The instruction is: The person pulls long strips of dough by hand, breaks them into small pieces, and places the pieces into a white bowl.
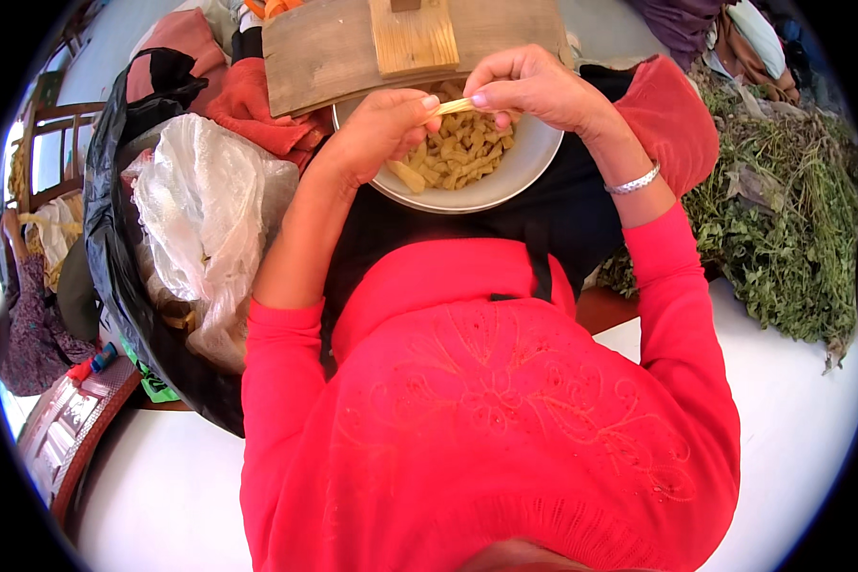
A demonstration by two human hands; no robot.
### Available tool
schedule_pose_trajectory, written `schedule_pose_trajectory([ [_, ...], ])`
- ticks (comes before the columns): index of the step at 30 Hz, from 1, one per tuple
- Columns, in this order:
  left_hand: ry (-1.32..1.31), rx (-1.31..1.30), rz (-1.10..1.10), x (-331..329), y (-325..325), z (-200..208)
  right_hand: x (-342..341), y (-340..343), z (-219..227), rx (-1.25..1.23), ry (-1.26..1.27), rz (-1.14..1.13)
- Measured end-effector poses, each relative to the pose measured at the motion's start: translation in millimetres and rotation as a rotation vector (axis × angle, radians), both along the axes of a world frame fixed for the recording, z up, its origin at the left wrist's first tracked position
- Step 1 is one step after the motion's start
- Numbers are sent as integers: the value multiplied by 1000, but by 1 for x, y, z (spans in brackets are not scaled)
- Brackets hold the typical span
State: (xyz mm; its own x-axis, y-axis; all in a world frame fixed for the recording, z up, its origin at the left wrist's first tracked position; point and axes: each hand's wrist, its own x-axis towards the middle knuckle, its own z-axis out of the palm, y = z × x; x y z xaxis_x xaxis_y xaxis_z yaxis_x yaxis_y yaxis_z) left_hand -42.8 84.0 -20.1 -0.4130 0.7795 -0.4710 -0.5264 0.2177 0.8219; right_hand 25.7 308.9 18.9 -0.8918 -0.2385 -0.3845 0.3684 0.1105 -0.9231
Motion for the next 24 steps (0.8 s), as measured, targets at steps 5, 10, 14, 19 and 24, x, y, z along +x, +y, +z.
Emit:
schedule_pose_trajectory([
  [5, 287, -7, 104, -27, 3, 17, -18, -4, -6, -14, 127, -213],
  [10, 414, 49, 254, -53, 5, 6, -39, -15, -15, 164, 259, -320],
  [14, 444, -25, 280, -67, 12, -6, -49, -16, -25, 305, 313, -343],
  [19, 919, -314, 305, -81, 13, -33, -53, -20, -43, 897, 698, -159],
  [24, 622, 0, 443, -56, 9, -35, -24, -22, -43, 440, 573, -254],
])
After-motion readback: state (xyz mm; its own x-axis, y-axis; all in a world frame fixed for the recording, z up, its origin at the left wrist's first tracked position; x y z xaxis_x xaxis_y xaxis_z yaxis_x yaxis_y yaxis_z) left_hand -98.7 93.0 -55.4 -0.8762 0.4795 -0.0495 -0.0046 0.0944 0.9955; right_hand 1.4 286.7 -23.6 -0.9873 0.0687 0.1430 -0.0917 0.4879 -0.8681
